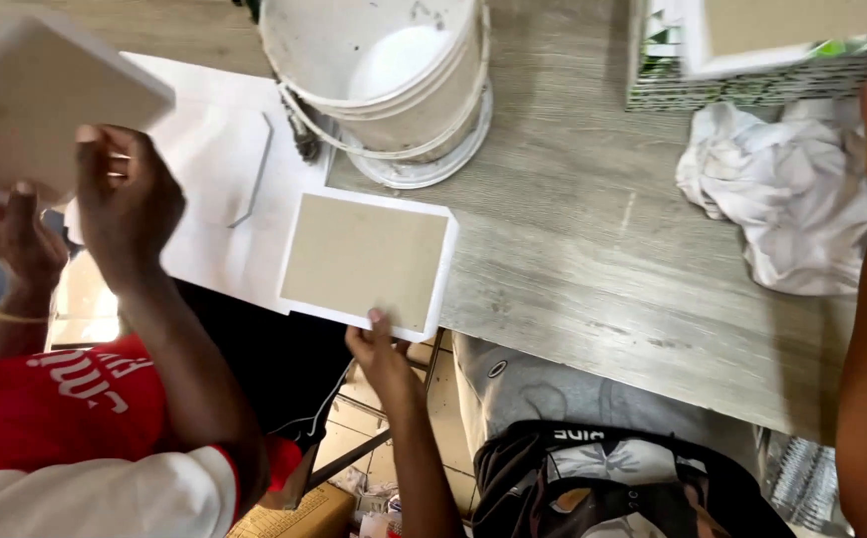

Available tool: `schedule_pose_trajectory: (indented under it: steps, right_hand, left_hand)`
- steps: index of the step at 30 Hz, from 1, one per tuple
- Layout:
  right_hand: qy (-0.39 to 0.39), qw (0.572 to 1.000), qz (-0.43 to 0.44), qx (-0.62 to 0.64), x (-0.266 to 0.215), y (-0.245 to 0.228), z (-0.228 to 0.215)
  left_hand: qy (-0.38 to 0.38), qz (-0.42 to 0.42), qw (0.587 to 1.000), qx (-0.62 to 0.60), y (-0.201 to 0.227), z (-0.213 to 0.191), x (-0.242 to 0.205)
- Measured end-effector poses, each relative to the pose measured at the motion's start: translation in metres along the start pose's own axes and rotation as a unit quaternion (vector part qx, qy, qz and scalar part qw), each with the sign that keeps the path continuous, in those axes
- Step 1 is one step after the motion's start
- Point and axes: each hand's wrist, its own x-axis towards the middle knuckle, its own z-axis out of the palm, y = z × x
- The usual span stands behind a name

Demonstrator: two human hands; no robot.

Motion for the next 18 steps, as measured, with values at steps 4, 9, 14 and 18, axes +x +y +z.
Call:
schedule_pose_trajectory:
  steps: [4, 9, 14, 18]
  right_hand:
    - [0.105, 0.889, 0.285, 0.343, -0.063, -0.091, 0.037]
    - [0.021, 0.851, 0.344, 0.396, -0.135, -0.322, 0.066]
    - [-0.262, 0.839, 0.281, 0.386, -0.142, -0.338, 0.083]
    - [-0.387, 0.801, 0.411, 0.197, -0.11, -0.38, 0.062]
  left_hand:
    - [0.018, 0.024, 0.997, -0.076, -0.009, -0.002, 0.008]
    - [-0.01, -0.009, 0.982, -0.188, -0.004, -0.017, -0.013]
    - [-0.105, -0.068, 0.982, -0.144, -0.034, -0.024, -0.063]
    - [-0.22, -0.171, 0.96, -0.025, -0.078, -0.004, -0.101]
